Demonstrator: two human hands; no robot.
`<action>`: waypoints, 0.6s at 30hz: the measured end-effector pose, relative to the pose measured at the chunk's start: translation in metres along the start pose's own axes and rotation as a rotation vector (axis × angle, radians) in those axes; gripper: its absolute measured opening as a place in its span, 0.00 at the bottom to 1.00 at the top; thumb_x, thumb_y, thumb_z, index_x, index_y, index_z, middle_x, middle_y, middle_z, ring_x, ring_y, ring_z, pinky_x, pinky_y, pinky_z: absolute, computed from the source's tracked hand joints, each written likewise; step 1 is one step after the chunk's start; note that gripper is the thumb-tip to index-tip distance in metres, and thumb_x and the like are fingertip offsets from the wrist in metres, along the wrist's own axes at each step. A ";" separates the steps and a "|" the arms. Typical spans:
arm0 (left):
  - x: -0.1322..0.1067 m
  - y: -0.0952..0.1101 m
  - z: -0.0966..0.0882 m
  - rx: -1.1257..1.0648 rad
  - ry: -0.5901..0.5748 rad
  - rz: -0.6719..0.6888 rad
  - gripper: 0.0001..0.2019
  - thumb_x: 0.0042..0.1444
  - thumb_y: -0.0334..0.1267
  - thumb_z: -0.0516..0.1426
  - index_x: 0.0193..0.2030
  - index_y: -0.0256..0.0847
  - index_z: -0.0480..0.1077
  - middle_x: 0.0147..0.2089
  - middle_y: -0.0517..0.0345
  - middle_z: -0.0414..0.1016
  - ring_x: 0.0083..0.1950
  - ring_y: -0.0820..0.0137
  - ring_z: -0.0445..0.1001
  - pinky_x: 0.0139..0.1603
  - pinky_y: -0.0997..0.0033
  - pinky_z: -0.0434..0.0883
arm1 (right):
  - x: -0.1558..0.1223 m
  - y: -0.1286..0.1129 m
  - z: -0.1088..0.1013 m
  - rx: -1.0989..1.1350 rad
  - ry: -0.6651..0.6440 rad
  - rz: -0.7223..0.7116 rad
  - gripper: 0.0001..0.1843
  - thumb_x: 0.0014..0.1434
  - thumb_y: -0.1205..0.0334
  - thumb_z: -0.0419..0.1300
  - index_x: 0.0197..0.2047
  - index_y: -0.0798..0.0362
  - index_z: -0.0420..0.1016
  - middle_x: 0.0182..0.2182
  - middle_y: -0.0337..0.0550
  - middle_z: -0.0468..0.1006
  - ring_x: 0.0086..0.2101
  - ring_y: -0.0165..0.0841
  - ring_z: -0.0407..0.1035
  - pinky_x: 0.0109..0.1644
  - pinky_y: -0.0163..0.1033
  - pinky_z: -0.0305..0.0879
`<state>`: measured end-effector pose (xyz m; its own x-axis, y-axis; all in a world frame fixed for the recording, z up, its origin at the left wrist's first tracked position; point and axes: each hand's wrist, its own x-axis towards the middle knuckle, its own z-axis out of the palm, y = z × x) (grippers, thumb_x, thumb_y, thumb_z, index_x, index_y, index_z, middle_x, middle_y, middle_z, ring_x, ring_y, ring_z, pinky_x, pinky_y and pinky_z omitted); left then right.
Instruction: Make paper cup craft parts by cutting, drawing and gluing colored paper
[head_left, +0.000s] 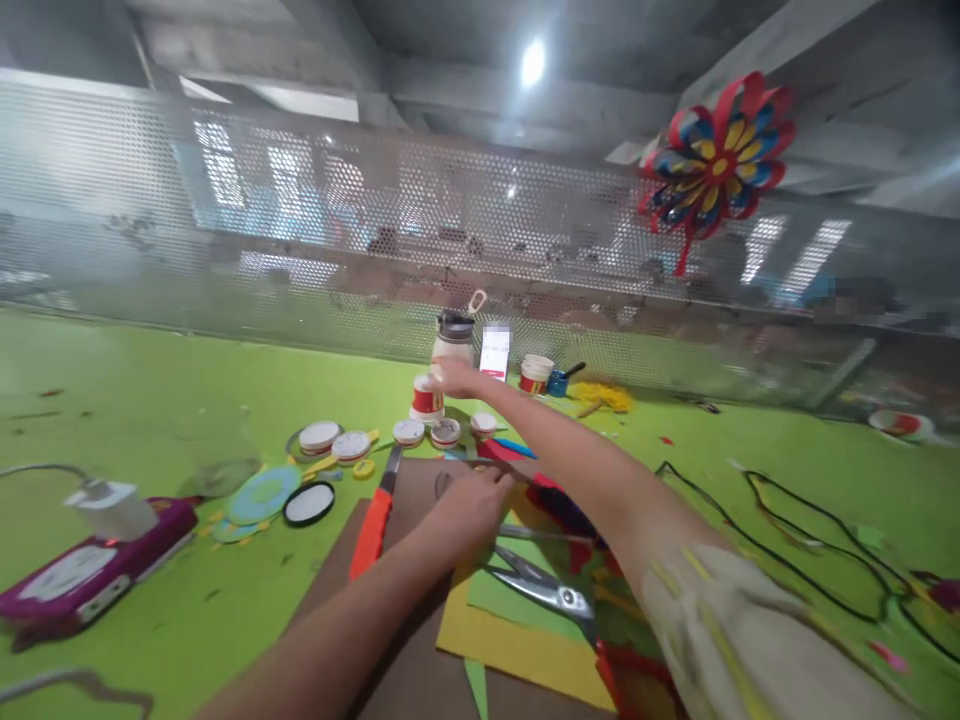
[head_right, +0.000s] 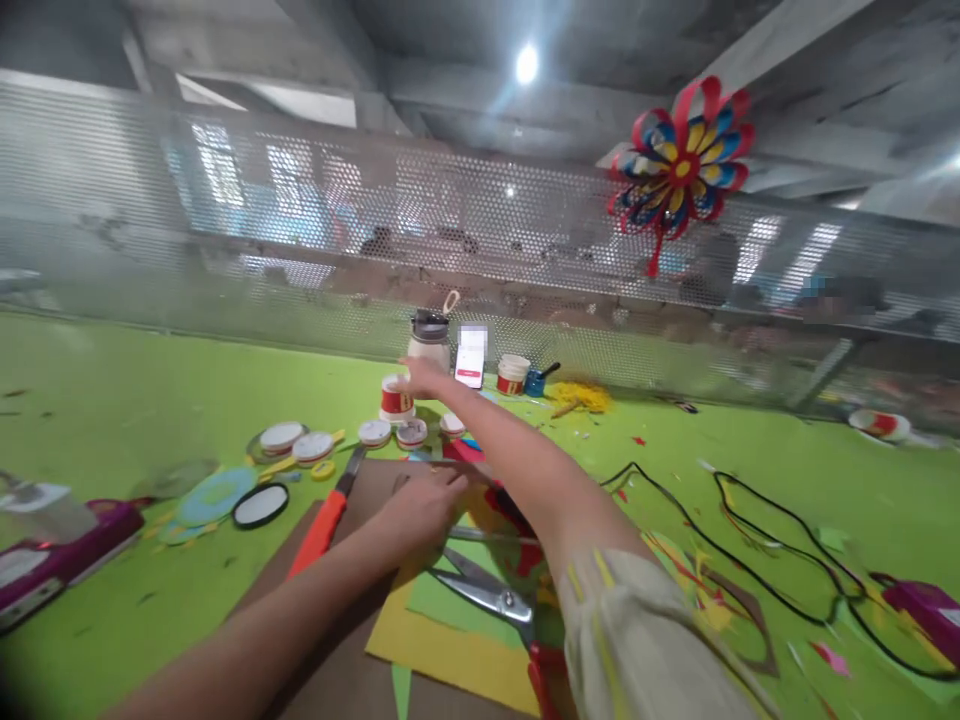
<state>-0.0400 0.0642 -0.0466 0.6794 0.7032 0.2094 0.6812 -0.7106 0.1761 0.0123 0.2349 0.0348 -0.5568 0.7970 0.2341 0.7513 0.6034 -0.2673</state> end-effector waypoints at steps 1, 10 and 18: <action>0.000 0.000 0.000 0.006 -0.001 -0.008 0.20 0.51 0.23 0.50 0.51 0.35 0.67 0.44 0.40 0.73 0.42 0.57 0.74 0.41 0.59 0.71 | 0.006 -0.004 0.008 0.020 -0.004 0.003 0.17 0.64 0.58 0.57 0.54 0.55 0.67 0.51 0.48 0.70 0.46 0.39 0.70 0.48 0.50 0.69; -0.004 0.000 0.003 -0.132 0.115 -0.064 0.20 0.50 0.22 0.52 0.49 0.40 0.68 0.46 0.46 0.73 0.42 0.61 0.74 0.43 0.63 0.70 | 0.009 0.017 0.037 0.331 0.075 0.096 0.17 0.63 0.59 0.57 0.54 0.55 0.67 0.51 0.48 0.71 0.46 0.39 0.70 0.47 0.49 0.70; 0.002 -0.002 -0.012 -0.378 0.475 -0.236 0.11 0.55 0.28 0.50 0.39 0.41 0.72 0.42 0.49 0.75 0.46 0.60 0.73 0.49 0.60 0.68 | -0.030 0.036 -0.001 0.817 0.231 0.255 0.18 0.63 0.59 0.57 0.55 0.55 0.67 0.51 0.48 0.71 0.45 0.38 0.70 0.46 0.48 0.71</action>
<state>-0.0436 0.0667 -0.0353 0.2698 0.8160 0.5112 0.5952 -0.5587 0.5776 0.0567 0.2324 0.0186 -0.2549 0.9380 0.2351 0.3057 0.3088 -0.9006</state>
